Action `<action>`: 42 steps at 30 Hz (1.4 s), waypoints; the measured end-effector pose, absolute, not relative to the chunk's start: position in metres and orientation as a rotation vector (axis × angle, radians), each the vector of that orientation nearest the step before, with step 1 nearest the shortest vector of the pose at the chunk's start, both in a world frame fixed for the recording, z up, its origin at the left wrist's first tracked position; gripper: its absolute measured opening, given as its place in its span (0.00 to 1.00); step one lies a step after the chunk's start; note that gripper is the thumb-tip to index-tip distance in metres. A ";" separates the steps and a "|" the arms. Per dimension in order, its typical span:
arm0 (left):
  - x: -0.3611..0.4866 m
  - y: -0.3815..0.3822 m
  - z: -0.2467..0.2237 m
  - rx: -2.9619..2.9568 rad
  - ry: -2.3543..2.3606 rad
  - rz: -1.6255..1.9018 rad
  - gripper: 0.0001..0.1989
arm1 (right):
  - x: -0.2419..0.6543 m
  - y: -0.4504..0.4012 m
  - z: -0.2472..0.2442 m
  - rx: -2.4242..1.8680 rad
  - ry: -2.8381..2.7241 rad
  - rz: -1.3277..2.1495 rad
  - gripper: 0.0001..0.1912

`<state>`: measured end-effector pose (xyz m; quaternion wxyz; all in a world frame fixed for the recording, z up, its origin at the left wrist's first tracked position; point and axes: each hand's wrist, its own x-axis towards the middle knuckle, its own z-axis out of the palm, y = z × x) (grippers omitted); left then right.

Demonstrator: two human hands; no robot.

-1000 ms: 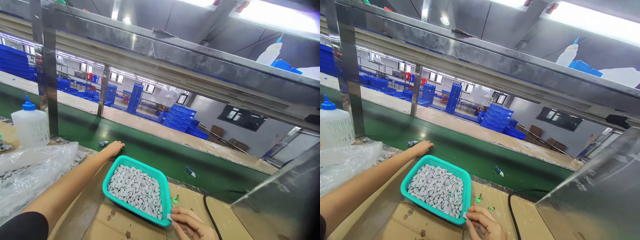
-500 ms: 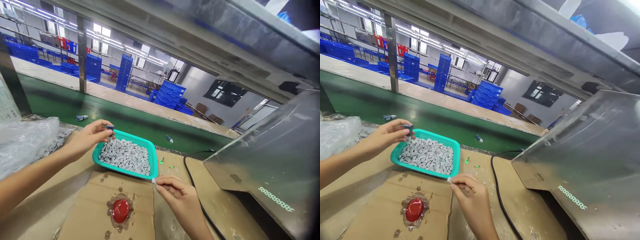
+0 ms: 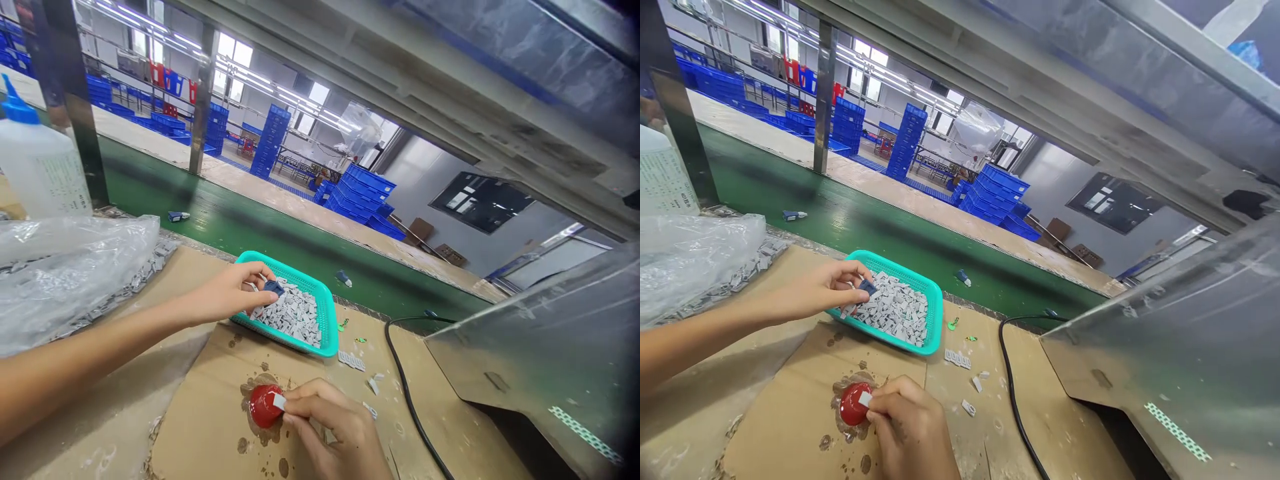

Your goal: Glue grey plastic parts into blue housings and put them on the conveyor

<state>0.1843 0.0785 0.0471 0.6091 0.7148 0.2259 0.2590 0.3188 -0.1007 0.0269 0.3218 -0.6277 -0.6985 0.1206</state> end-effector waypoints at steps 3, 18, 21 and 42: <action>0.185 0.078 0.045 1.697 0.500 0.615 0.11 | 0.319 -0.101 0.025 -1.631 -1.902 0.265 0.10; 0.186 0.068 0.051 1.479 0.509 0.523 0.12 | 0.311 -0.109 0.016 -1.601 -1.928 0.064 0.10; 0.185 0.066 0.054 1.262 0.511 0.445 0.11 | 0.311 -0.109 0.023 -1.585 -1.916 0.033 0.10; 0.182 0.055 0.058 1.077 0.401 0.315 0.18 | 0.319 -0.103 0.041 -1.571 -1.771 0.230 0.10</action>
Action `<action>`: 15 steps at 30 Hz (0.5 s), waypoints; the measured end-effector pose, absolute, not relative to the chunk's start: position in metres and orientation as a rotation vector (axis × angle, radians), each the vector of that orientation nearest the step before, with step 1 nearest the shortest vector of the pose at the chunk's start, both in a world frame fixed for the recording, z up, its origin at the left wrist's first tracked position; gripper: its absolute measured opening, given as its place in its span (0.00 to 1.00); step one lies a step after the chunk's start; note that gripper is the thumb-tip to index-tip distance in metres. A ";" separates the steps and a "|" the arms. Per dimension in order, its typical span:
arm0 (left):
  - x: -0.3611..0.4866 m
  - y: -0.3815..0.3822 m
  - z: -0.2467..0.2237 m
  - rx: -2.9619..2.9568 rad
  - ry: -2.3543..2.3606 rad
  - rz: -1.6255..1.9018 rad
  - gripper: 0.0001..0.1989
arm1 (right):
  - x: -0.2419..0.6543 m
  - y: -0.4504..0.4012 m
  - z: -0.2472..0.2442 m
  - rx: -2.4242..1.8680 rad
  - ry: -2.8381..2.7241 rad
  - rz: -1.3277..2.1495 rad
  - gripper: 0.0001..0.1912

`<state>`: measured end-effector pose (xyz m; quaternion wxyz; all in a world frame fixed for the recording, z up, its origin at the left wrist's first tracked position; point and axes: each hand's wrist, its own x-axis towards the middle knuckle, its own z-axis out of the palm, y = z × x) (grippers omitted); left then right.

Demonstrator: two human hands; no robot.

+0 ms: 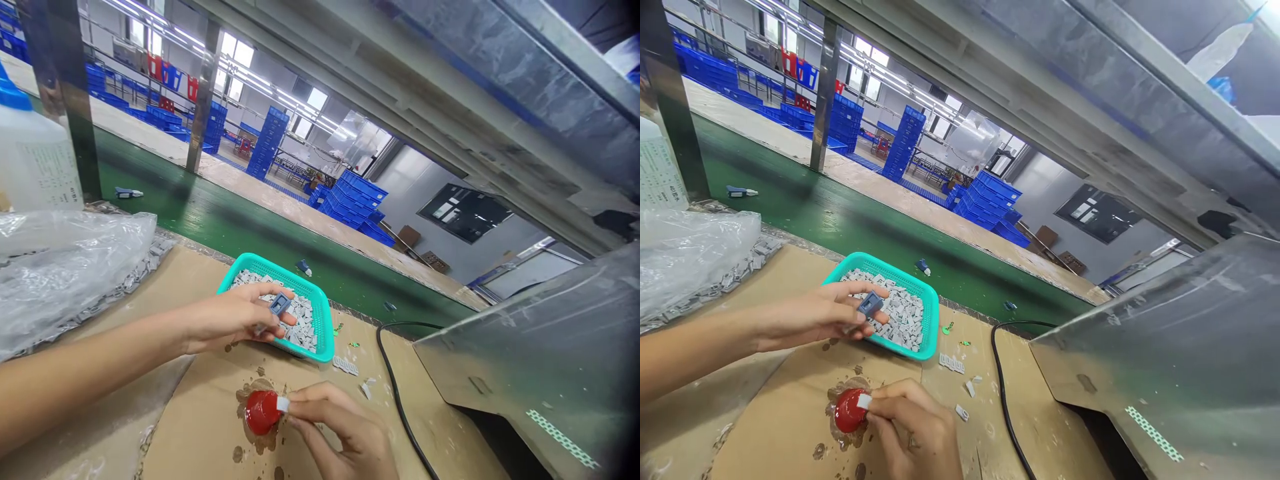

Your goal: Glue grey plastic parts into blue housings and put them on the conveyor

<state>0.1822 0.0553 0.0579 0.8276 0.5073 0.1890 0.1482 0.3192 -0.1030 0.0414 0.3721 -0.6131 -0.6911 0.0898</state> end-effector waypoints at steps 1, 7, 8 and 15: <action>0.182 0.055 0.058 1.142 0.393 0.314 0.17 | 0.320 -0.103 0.041 -1.566 -1.764 0.210 0.10; 0.183 0.052 0.049 1.858 0.423 0.372 0.14 | 0.321 -0.103 0.041 -1.572 -1.783 0.270 0.11; 0.183 0.051 0.047 1.982 0.408 0.425 0.14 | 0.321 -0.103 0.044 -1.564 -1.739 0.257 0.11; 0.182 0.040 0.048 2.203 0.321 0.554 0.09 | 0.322 -0.088 0.066 -1.469 -1.470 0.239 0.10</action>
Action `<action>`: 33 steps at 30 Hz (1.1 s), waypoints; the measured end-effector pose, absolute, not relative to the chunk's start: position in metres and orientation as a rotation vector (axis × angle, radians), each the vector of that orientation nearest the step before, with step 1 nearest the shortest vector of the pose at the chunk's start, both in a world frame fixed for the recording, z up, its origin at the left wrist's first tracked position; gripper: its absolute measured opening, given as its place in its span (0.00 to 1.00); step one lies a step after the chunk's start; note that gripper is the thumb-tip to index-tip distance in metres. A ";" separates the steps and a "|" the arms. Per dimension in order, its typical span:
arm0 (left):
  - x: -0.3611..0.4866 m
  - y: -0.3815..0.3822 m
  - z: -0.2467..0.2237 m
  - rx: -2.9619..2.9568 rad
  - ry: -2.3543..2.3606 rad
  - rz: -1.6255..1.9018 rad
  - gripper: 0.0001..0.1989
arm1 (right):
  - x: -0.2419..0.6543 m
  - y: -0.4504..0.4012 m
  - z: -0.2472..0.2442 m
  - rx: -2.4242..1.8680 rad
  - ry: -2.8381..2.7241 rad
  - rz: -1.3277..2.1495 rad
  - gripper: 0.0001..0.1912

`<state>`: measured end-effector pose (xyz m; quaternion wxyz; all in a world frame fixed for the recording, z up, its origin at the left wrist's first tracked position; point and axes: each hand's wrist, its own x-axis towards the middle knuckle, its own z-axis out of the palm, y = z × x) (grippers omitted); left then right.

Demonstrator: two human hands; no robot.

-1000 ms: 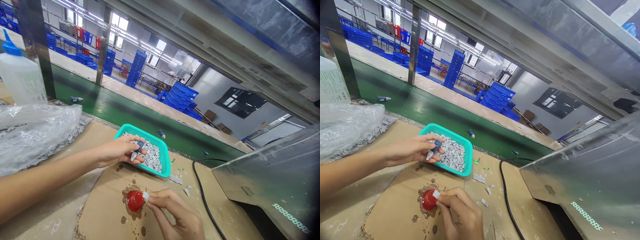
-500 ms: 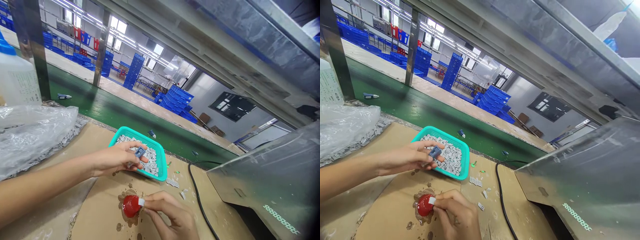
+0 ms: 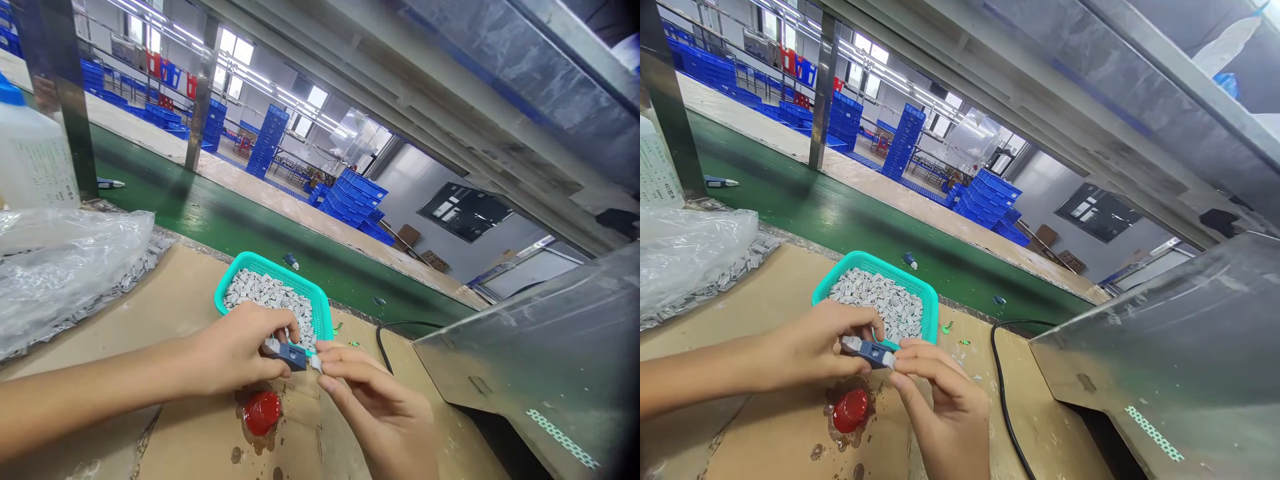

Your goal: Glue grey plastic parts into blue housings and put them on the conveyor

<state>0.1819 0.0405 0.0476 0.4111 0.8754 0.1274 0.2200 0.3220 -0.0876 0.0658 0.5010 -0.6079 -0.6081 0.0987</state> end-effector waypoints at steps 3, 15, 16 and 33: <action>0.180 0.036 0.048 2.189 0.260 0.508 0.11 | 0.322 -0.081 0.064 -1.482 -1.450 0.319 0.10; 0.172 0.030 0.066 2.251 0.160 0.439 0.05 | 0.320 -0.083 0.063 -1.467 -1.535 0.390 0.12; 0.172 0.029 0.068 2.249 0.138 0.449 0.04 | 0.320 -0.083 0.063 -1.473 -1.546 0.403 0.13; 0.191 -0.002 0.052 0.605 0.246 0.377 0.08 | 0.298 -0.084 0.049 -1.293 -1.477 -0.221 0.25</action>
